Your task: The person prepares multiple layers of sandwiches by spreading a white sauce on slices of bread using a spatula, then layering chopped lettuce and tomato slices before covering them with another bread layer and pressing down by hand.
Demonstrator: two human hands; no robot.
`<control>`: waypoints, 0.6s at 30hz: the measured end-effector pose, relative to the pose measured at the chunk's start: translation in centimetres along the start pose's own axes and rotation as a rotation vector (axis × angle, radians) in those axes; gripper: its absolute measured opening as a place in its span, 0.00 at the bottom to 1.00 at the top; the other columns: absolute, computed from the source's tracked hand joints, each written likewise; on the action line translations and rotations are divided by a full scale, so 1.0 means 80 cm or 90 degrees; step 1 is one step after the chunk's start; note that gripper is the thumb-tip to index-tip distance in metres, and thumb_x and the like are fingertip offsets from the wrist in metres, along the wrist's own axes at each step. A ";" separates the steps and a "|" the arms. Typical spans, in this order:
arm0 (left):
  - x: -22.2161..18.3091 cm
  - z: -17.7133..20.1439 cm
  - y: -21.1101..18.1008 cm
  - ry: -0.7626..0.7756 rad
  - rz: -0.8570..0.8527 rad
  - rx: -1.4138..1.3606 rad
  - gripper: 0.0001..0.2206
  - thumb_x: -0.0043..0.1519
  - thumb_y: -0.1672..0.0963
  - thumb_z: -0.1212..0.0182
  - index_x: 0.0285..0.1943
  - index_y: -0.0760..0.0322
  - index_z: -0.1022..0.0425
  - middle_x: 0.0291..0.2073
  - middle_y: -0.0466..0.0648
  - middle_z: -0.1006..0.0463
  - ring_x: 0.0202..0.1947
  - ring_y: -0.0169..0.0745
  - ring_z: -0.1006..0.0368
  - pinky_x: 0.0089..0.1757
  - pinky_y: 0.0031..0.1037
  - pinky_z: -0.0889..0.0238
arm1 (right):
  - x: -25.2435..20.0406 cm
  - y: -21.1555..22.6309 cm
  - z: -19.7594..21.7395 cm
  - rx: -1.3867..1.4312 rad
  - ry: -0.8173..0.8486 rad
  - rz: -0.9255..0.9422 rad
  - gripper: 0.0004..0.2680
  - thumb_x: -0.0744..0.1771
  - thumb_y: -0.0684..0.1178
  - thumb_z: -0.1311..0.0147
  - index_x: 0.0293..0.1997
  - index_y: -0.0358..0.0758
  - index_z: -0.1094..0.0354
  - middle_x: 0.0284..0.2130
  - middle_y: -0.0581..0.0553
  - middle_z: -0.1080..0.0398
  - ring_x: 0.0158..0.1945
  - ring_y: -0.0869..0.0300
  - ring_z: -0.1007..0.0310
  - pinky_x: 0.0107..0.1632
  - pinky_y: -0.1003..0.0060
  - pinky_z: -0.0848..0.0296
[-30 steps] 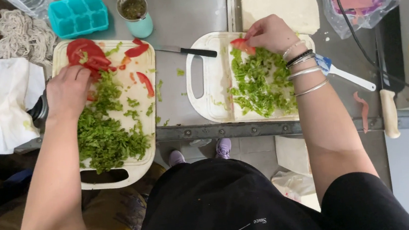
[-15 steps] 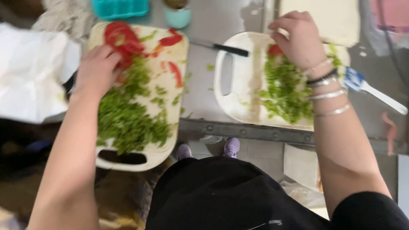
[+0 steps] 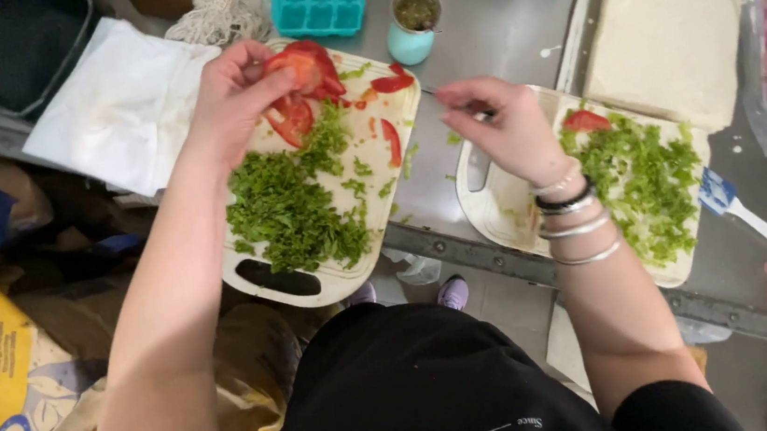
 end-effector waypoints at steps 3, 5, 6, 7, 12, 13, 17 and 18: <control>-0.032 -0.089 -0.070 0.100 -0.001 -0.022 0.07 0.76 0.63 0.31 0.58 0.60 0.20 0.43 0.48 0.08 0.41 0.33 0.12 0.38 0.21 0.24 | 0.002 0.020 -0.005 0.170 0.022 -0.002 0.14 0.75 0.39 0.36 0.72 0.39 0.27 0.61 0.37 0.17 0.60 0.54 0.12 0.65 0.65 0.09; -0.037 -0.146 -0.073 0.155 -0.014 -0.032 0.07 0.75 0.62 0.29 0.56 0.59 0.19 0.44 0.49 0.07 0.40 0.32 0.12 0.38 0.21 0.22 | -0.013 0.018 -0.001 0.267 0.004 0.003 0.17 0.75 0.40 0.35 0.75 0.39 0.29 0.63 0.40 0.18 0.62 0.55 0.14 0.69 0.62 0.11; -0.040 -0.179 -0.074 0.200 -0.027 -0.045 0.07 0.73 0.62 0.26 0.54 0.59 0.18 0.45 0.50 0.06 0.38 0.31 0.12 0.38 0.22 0.21 | -0.024 0.016 0.004 0.367 -0.007 0.015 0.19 0.75 0.40 0.34 0.79 0.39 0.32 0.65 0.42 0.20 0.65 0.57 0.17 0.72 0.59 0.12; -0.040 -0.202 -0.078 0.221 -0.027 -0.044 0.07 0.73 0.62 0.26 0.54 0.59 0.18 0.45 0.50 0.06 0.38 0.31 0.12 0.38 0.22 0.21 | -0.033 0.012 0.018 0.360 -0.026 0.008 0.19 0.75 0.40 0.34 0.79 0.39 0.32 0.65 0.42 0.20 0.65 0.57 0.17 0.72 0.59 0.12; -0.049 -0.329 -0.090 0.380 -0.007 -0.060 0.05 0.73 0.58 0.26 0.52 0.59 0.20 0.39 0.47 0.11 0.34 0.29 0.22 0.39 0.23 0.28 | -0.115 -0.028 0.084 0.334 -0.006 0.069 0.18 0.74 0.39 0.31 0.75 0.41 0.30 0.77 0.38 0.36 0.76 0.55 0.27 0.79 0.56 0.20; -0.044 -0.354 -0.089 0.398 -0.005 -0.059 0.05 0.73 0.58 0.26 0.52 0.59 0.20 0.39 0.47 0.11 0.34 0.29 0.22 0.39 0.23 0.28 | -0.135 -0.030 0.104 0.329 -0.021 0.062 0.18 0.74 0.39 0.31 0.75 0.41 0.30 0.77 0.38 0.36 0.76 0.55 0.27 0.79 0.56 0.20; -0.029 -0.446 -0.101 0.440 -0.016 -0.022 0.04 0.73 0.60 0.26 0.51 0.61 0.18 0.39 0.48 0.10 0.35 0.30 0.17 0.38 0.21 0.22 | -0.201 -0.049 0.175 0.401 -0.062 -0.072 0.11 0.74 0.37 0.34 0.66 0.35 0.25 0.53 0.42 0.17 0.52 0.58 0.12 0.62 0.64 0.07; -0.028 -0.468 -0.104 0.432 0.016 -0.033 0.04 0.72 0.62 0.27 0.51 0.63 0.19 0.42 0.51 0.09 0.40 0.34 0.12 0.42 0.24 0.14 | -0.221 -0.058 0.192 0.389 -0.113 -0.156 0.11 0.73 0.35 0.34 0.65 0.34 0.23 0.51 0.38 0.15 0.49 0.56 0.10 0.58 0.62 0.05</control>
Point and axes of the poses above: each hand's wrist, its own x-axis towards the middle knuckle, its own z-axis out of the back of the hand, y = z × x, the point moved 4 cm from there along x, towards the middle knuckle
